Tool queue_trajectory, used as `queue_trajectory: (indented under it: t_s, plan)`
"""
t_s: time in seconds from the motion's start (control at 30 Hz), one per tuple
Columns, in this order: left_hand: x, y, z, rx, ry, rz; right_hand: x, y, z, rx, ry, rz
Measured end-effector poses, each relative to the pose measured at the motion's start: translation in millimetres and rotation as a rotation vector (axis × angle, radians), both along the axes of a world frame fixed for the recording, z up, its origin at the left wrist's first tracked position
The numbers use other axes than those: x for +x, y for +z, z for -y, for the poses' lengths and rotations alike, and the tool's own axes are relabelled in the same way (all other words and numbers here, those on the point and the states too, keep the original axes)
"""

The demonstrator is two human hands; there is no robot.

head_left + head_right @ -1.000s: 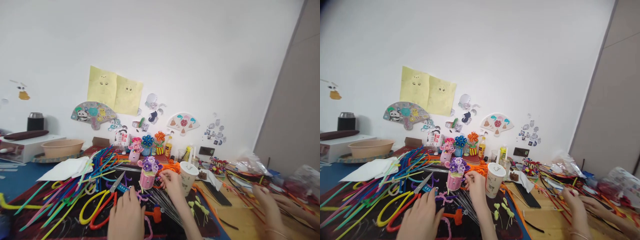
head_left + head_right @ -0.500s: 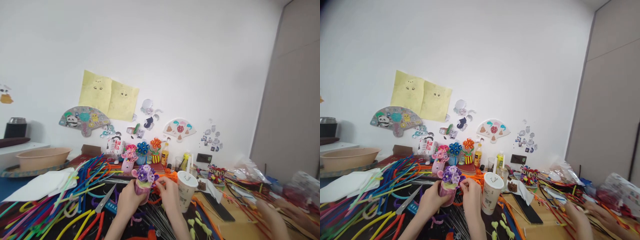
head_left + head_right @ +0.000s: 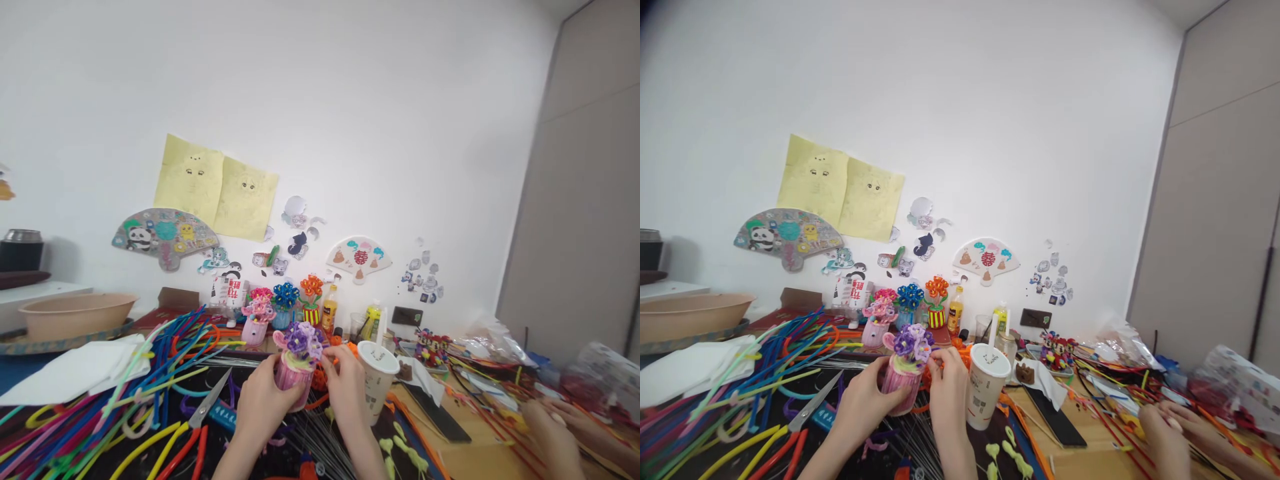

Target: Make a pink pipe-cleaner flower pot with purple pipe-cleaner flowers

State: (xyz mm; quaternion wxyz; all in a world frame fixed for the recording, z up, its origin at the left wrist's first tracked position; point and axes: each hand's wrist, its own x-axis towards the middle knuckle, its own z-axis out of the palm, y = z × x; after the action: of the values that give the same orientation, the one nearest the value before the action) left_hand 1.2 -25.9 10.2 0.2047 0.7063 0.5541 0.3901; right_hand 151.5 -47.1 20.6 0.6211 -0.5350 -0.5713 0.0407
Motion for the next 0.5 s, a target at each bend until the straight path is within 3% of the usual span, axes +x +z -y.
queue_trajectory:
  t_s: [0.5]
  plan:
    - [2.8,2.1,6.9,0.034,0.003,0.021,-5.9,2.8,6.3,-0.044,-0.211,0.333]
